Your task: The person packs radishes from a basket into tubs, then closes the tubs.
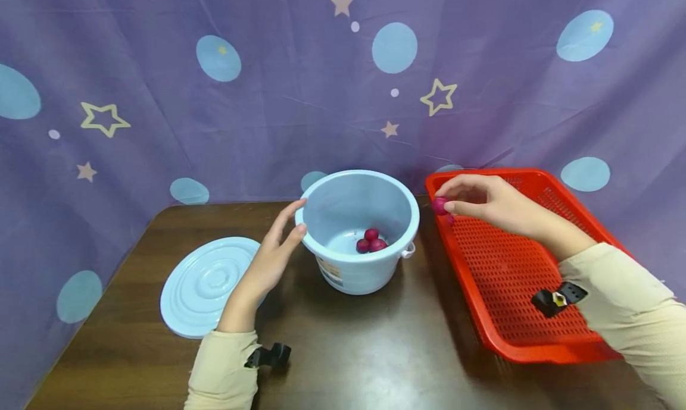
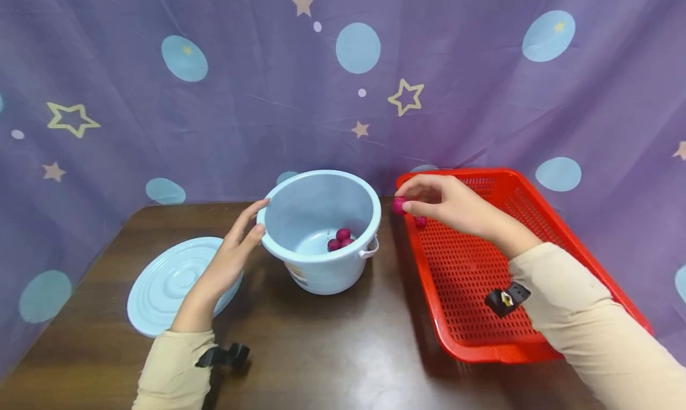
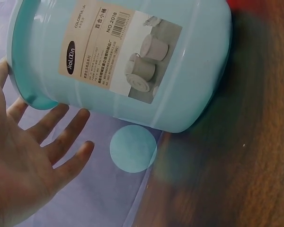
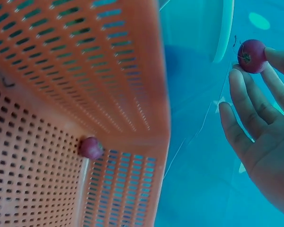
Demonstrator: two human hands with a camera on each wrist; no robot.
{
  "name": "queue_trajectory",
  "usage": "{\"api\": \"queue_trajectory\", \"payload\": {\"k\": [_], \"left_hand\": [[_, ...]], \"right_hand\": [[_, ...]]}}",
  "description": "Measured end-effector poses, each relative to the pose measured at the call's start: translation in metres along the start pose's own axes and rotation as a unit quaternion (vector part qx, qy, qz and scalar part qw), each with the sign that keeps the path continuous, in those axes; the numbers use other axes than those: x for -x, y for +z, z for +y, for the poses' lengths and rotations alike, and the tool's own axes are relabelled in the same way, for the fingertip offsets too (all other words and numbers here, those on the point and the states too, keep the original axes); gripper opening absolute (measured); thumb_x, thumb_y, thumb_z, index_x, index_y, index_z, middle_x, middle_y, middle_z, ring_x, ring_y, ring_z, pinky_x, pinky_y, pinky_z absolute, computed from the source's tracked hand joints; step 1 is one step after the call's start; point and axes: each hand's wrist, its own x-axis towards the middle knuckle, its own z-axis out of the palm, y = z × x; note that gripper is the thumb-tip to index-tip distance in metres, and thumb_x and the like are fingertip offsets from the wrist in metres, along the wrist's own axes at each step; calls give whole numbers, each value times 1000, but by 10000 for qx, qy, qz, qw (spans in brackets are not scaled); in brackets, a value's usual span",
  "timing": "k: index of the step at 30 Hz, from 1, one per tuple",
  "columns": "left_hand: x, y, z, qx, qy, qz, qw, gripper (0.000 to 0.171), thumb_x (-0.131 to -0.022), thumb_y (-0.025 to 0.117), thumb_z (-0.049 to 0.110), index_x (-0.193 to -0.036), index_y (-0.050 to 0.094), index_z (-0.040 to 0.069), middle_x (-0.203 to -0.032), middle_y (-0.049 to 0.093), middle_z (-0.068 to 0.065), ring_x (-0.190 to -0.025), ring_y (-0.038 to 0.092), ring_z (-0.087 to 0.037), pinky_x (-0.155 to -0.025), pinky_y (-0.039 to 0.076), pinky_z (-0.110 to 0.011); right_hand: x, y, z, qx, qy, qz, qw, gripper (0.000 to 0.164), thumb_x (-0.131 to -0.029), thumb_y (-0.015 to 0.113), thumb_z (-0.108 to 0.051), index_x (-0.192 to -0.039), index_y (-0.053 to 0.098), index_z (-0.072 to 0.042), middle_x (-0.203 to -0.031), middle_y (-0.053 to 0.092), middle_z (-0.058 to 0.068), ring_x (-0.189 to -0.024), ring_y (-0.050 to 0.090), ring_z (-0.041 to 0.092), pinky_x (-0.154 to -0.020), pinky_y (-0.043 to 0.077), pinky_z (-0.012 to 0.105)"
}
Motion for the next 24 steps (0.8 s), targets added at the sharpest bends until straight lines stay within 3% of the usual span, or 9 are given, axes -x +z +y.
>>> {"api": "queue_trajectory", "payload": {"k": [10, 17, 24], "left_hand": [[1, -1, 0, -26, 17, 48, 10000, 49, -105, 46, 39, -152, 34, 35, -160, 25, 4, -148, 15, -24, -113, 14, -64], [2, -2, 0, -31, 60, 69, 10000, 49, -105, 46, 38, -153, 35, 34, -160, 26, 3, -147, 15, -24, -113, 14, -64], [1, -1, -2, 20, 93, 57, 9999, 49, -105, 47, 38, -153, 35, 32, -160, 26, 1, -147, 16, -25, -112, 15, -65]], "right_hand": [[-14, 11, -18, 314, 3, -33, 9995, 23, -94, 70, -22, -114, 69, -12, -104, 70, 3, -92, 66, 31, -81, 55, 30], [-22, 17, -22, 433, -106, -26, 9990, 22, -94, 71, -24, -113, 69, -14, -102, 71, 0, -92, 66, 20, -80, 55, 29], [-29, 23, -27, 271, -253, -195, 9991, 23, -93, 72, -21, -114, 68, -13, -105, 72, -1, -97, 67, 17, -85, 54, 30]]}}
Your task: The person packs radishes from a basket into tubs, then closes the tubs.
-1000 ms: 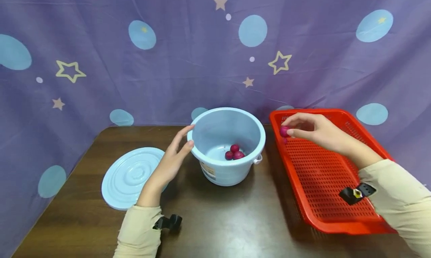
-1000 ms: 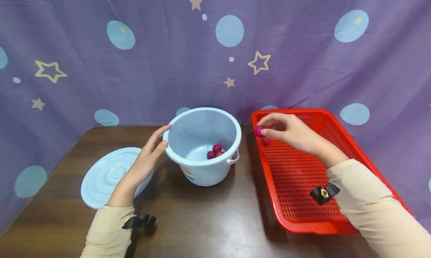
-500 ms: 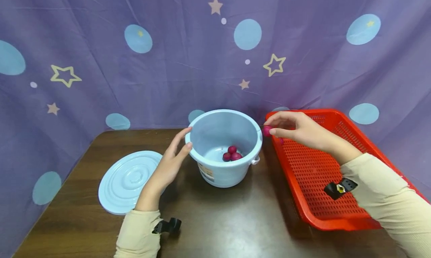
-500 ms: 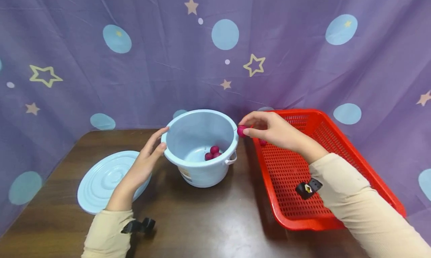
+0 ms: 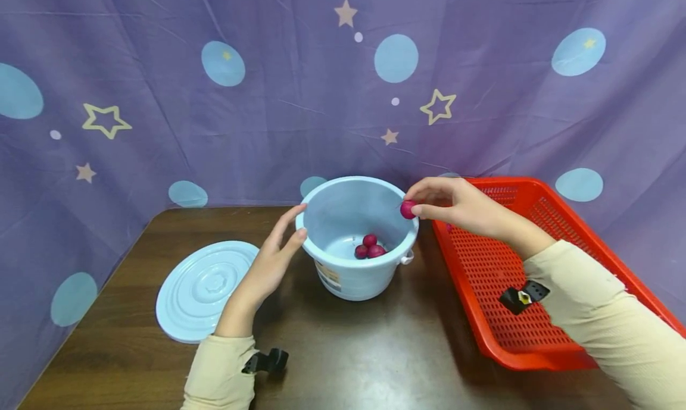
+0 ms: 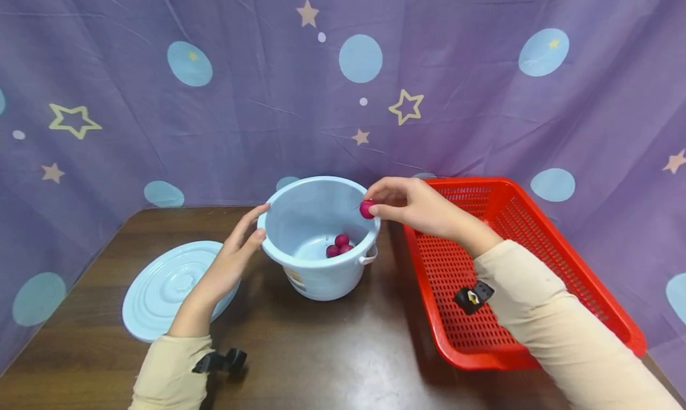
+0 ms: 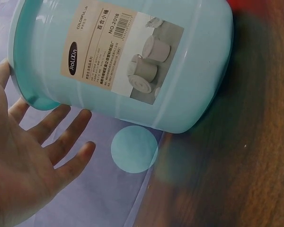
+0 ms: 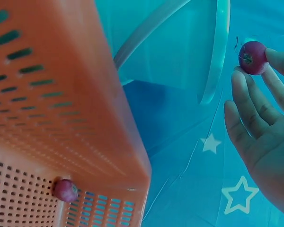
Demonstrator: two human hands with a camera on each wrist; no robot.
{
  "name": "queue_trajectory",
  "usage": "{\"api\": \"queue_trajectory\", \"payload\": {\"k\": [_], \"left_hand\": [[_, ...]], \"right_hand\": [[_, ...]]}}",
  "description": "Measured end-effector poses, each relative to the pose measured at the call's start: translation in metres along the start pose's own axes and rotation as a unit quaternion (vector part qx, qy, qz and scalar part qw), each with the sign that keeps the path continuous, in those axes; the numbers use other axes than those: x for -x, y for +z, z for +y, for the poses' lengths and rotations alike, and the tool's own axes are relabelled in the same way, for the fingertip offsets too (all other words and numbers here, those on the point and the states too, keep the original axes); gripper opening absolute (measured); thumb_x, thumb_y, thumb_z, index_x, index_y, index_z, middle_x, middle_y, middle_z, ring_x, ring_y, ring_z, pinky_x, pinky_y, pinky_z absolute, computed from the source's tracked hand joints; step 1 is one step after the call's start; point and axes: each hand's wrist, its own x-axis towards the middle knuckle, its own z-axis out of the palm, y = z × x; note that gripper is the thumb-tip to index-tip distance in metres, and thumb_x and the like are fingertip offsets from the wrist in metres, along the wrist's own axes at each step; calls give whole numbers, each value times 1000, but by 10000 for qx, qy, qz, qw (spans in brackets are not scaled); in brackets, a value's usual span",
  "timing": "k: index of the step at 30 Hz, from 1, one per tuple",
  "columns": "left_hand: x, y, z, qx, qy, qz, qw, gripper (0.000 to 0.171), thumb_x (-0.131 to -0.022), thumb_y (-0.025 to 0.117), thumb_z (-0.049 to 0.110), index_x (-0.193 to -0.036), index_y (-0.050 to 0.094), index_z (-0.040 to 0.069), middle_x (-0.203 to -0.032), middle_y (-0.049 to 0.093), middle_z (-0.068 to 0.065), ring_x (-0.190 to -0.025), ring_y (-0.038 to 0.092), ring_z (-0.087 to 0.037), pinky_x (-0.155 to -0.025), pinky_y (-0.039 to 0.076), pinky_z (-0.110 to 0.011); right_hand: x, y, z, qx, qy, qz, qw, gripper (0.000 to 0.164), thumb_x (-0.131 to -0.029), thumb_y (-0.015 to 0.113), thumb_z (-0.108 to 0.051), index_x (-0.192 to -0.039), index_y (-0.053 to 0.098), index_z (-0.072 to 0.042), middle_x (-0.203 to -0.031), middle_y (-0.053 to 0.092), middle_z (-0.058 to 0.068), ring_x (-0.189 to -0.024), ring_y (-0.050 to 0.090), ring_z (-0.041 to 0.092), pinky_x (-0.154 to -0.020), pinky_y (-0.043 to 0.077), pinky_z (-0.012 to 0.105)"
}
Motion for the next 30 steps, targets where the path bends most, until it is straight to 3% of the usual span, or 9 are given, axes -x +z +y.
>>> {"api": "queue_trajectory", "payload": {"k": [8, 17, 30], "left_hand": [[1, 1, 0, -76, -13, 2, 10000, 49, -105, 46, 37, -152, 35, 33, -160, 27, 1, -147, 17, -26, -112, 15, -65], [4, -1, 0, -118, -51, -13, 9999, 48, -106, 46, 36, -153, 34, 34, -159, 27, 0, -146, 20, -27, -111, 18, -65], [1, 0, 1, -81, 19, -7, 10000, 48, -106, 46, 34, -153, 35, 31, -158, 30, -1, -144, 24, -26, -112, 20, -63]], "right_hand": [[-11, 13, -3, 130, -106, -55, 9998, 22, -93, 72, -21, -114, 69, -15, -103, 72, -3, -95, 65, 14, -85, 52, 35], [-27, 29, -5, -159, -136, -298, 9993, 22, -92, 72, -20, -113, 69, -13, -101, 73, -1, -96, 67, 18, -86, 53, 39], [-42, 33, -7, 145, -131, -379, 9991, 21, -91, 73, -16, -112, 70, -15, -96, 72, -3, -91, 65, 14, -85, 50, 39]]}}
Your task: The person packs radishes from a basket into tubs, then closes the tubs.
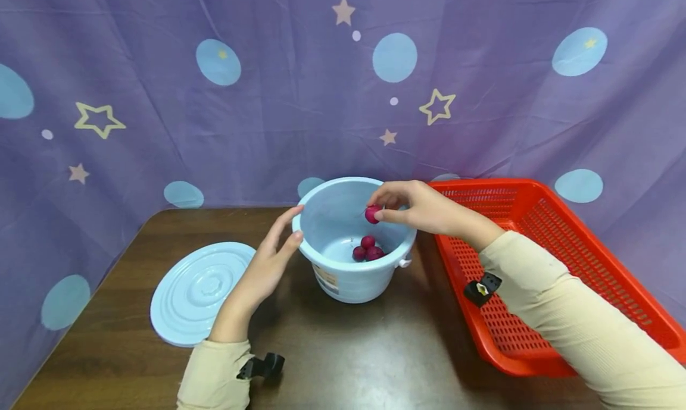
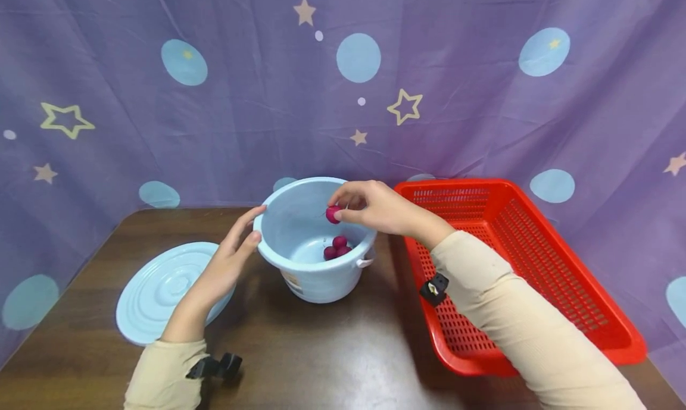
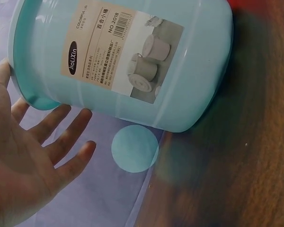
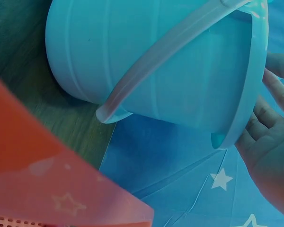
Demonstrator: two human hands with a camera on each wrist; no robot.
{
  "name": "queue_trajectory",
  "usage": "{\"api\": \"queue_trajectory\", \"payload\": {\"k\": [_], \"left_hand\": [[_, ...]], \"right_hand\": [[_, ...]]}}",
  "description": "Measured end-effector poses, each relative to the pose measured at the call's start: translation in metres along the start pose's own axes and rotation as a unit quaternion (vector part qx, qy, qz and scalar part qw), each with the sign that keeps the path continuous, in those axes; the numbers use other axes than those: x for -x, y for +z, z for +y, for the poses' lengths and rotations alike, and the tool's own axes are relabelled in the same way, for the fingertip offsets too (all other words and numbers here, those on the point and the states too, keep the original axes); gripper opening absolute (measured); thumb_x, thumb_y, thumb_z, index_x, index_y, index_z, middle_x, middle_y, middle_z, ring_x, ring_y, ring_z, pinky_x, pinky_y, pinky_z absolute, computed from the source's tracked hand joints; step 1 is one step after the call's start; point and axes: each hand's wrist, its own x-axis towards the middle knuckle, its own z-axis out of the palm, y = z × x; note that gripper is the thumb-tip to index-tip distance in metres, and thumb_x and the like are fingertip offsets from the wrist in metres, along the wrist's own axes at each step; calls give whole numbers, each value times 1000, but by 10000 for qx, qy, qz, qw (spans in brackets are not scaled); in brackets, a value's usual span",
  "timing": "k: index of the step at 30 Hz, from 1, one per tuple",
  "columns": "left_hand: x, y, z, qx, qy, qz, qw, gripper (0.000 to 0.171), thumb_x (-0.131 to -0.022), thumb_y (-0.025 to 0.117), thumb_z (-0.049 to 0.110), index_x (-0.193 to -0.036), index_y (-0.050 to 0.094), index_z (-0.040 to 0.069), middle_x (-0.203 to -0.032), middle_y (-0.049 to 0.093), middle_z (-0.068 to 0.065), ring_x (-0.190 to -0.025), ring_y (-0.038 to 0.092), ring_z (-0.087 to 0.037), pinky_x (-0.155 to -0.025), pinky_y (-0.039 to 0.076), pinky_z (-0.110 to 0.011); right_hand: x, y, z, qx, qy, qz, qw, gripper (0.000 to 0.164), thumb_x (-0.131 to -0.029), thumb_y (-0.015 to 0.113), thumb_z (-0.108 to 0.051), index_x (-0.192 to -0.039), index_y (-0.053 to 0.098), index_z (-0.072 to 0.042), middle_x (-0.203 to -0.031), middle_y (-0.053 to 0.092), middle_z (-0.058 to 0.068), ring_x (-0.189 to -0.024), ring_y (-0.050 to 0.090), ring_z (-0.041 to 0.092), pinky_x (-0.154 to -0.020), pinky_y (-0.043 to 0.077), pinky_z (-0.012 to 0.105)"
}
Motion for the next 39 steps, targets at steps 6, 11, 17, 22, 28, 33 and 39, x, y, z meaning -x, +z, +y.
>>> {"api": "queue_trajectory", "payload": {"k": [6, 11, 17, 22, 28, 33, 39], "left_hand": [[0, 1, 0, -15, 54, -11, 10000, 48, -106, 46, 34, -153, 34, 30, -158, 29, -1, -144, 23, -26, -112, 20, -63], [0, 0, 0, -36, 91, 6, 10000, 48, -106, 45, 33, -153, 34, 29, -158, 29, -1, -145, 21, -25, -113, 17, -63], [0, -1, 0, -26, 56, -1, 10000, 48, -106, 46, 33, -153, 34, 29, -156, 32, -4, -142, 27, -27, -112, 21, -62], [0, 1, -1, -36, 7, 15, 10000, 48, -106, 46, 34, -152, 35, 31, -156, 33, -3, -141, 29, -27, -112, 22, -61], [0, 2, 0, -12, 6, 19, 10000, 47, -106, 46, 35, -152, 35, 32, -157, 31, -1, -144, 23, -24, -113, 19, -61], [0, 2, 1, -43, -1, 29, 10000, 47, -106, 46, 36, -152, 35, 31, -157, 30, -1, -145, 21, -24, -113, 18, -63], [0, 0, 0, -113, -1, 14, 9999, 48, -106, 46, 37, -152, 35, 31, -158, 30, -1, -146, 19, -25, -113, 17, -63]], "right_hand": [[1, -2, 0, 52, -44, 48, 10000, 22, -91, 72, -15, -113, 70, -15, -95, 72, -3, -89, 65, 15, -84, 50, 39], [2, -7, 2, 9, -227, 180, 9996, 22, -91, 72, -11, -113, 70, -12, -98, 71, -1, -88, 65, 15, -82, 51, 39], [7, -15, 8, -257, -318, 374, 9985, 24, -92, 70, -9, -116, 69, -6, -107, 71, 10, -93, 66, 17, -83, 52, 34], [16, -27, 19, -538, -132, 685, 9961, 24, -93, 69, -7, -116, 67, 0, -107, 71, 13, -97, 66, 24, -86, 52, 27], [29, -40, 39, -407, 194, 1019, 9938, 23, -94, 68, -9, -116, 68, -3, -111, 69, 16, -100, 65, 26, -85, 51, 22], [37, -46, 63, -320, 350, 1189, 9918, 25, -94, 68, -8, -117, 67, 1, -111, 69, 19, -97, 66, 15, -85, 49, 18], [43, -50, 92, -325, 585, 1308, 9892, 26, -94, 67, -7, -117, 66, 4, -114, 68, 22, -93, 64, 5, -83, 48, 16]]}}
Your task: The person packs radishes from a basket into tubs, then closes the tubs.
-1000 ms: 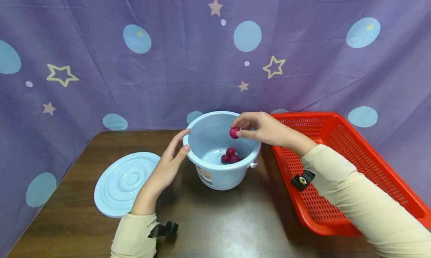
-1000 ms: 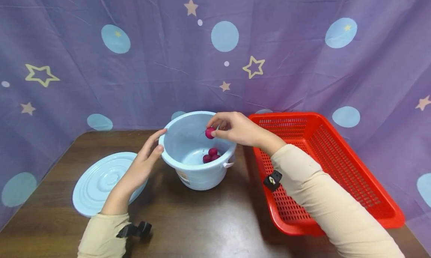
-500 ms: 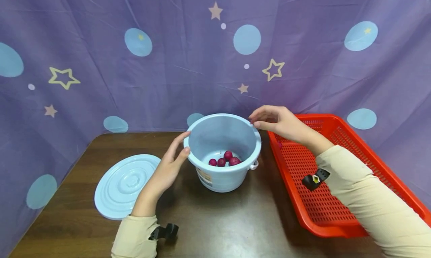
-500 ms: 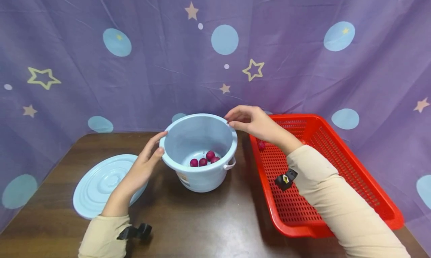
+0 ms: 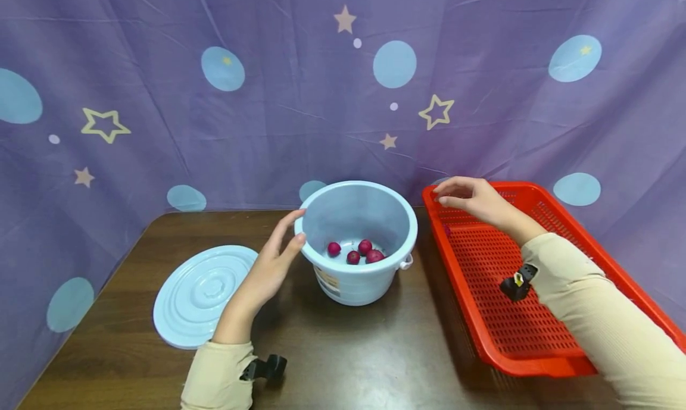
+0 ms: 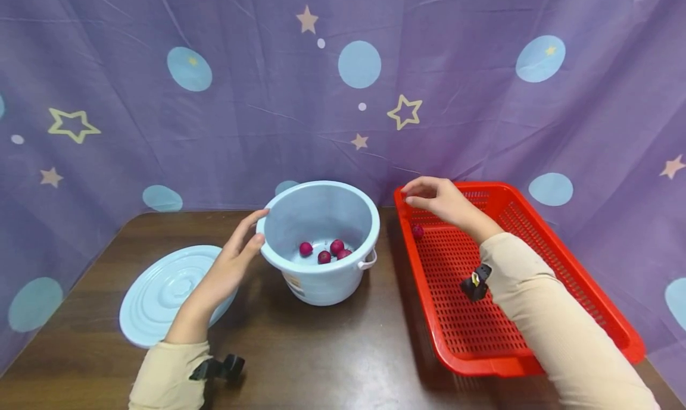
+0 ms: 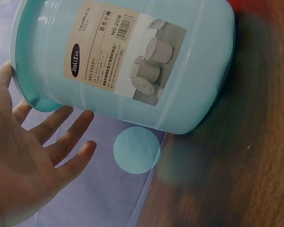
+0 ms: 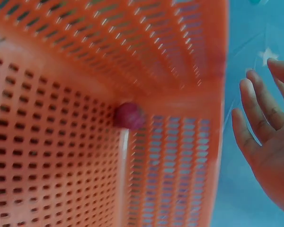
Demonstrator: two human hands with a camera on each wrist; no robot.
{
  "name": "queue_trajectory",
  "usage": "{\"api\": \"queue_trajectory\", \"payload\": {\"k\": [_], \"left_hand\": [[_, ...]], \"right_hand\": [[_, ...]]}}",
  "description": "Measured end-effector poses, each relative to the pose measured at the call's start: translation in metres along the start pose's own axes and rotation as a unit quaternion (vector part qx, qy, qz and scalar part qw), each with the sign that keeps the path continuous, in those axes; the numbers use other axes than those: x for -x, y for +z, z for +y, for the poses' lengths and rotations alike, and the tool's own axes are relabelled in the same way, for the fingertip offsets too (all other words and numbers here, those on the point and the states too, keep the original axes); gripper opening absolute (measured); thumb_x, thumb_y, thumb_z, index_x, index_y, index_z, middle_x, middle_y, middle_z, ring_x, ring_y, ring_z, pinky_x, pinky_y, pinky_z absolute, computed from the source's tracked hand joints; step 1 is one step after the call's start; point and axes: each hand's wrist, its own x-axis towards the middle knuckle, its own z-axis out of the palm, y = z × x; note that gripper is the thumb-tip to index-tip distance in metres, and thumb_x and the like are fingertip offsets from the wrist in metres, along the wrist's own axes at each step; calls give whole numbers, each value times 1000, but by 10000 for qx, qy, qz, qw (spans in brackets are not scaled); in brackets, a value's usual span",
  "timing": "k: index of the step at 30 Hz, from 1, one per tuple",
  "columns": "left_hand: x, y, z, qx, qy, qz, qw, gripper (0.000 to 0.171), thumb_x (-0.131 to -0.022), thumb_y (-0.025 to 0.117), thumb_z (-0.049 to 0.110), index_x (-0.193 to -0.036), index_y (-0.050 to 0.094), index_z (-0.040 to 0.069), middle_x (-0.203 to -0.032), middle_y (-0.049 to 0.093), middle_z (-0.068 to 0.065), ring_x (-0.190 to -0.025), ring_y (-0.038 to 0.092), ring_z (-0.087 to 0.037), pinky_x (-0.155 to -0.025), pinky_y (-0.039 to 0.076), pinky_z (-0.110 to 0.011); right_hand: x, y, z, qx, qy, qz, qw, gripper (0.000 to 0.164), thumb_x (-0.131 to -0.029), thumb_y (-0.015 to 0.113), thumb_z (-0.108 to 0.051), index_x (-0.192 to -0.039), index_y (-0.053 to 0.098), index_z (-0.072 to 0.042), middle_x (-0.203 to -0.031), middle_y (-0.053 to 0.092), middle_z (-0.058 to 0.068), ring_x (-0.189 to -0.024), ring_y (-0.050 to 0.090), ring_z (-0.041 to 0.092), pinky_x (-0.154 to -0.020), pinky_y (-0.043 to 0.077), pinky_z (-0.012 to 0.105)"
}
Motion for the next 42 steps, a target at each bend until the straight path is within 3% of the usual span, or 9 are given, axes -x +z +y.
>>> {"api": "queue_trajectory", "payload": {"k": [6, 13, 22, 27, 30, 35, 42], "left_hand": [[-1, -1, 0, 1, 5, 28, 10000, 47, -106, 46, 37, -152, 35, 33, -158, 29, 0, -147, 17, -25, -113, 15, -65], [-1, -1, 0, 16, -18, 28, 10000, 48, -106, 46, 37, -152, 35, 32, -159, 29, 0, -147, 16, -25, -113, 14, -65], [-2, 1, -2, 44, 13, 8, 10000, 47, -106, 46, 36, -152, 35, 33, -159, 29, 0, -147, 17, -25, -112, 15, -65], [-3, 2, -2, 66, -15, -10, 10000, 47, -106, 46, 37, -152, 35, 33, -159, 28, -1, -147, 16, -26, -112, 15, -66], [-3, 2, -2, 34, -23, 2, 10000, 47, -106, 45, 37, -152, 35, 32, -159, 28, -1, -147, 16, -26, -112, 14, -66], [-2, 0, -2, -20, -20, 34, 10000, 47, -106, 45, 36, -152, 35, 33, -159, 28, -1, -147, 16, -26, -112, 14, -67], [-1, 1, -3, 13, 23, 26, 10000, 47, -106, 45, 35, -152, 35, 31, -159, 28, -1, -147, 17, -27, -112, 13, -67]], "right_hand": [[-3, -5, 20, 258, 476, -106, 9985, 31, -94, 69, -16, -120, 67, 0, -117, 68, 18, -97, 63, 7, -85, 46, 17], [-4, -5, 38, 622, 730, -379, 9947, 33, -93, 70, -15, -122, 66, 1, -119, 68, 17, -111, 59, 27, -91, 44, 27], [1, -5, 50, -354, 1581, -848, 9831, 39, -93, 68, -7, -128, 60, 7, -124, 62, 25, -99, 65, 21, -90, 54, 43], [1, -2, 61, -45, 1542, -1038, 9826, 38, -91, 70, -7, -125, 61, 7, -112, 68, 22, -89, 64, 15, -78, 55, 32], [0, 2, 67, 22, 1602, -1169, 9801, 37, -90, 70, -7, -124, 61, 7, -108, 70, 21, -85, 62, 13, -73, 54, 32], [-2, 9, 73, 122, 1614, -1257, 9788, 37, -89, 70, -6, -122, 62, 8, -111, 68, 23, -90, 63, 19, -78, 55, 34], [1, 16, 77, 549, 1177, -1215, 9841, 33, -86, 71, 1, -116, 63, 11, -104, 67, 24, -92, 62, 31, -78, 55, 31]]}}
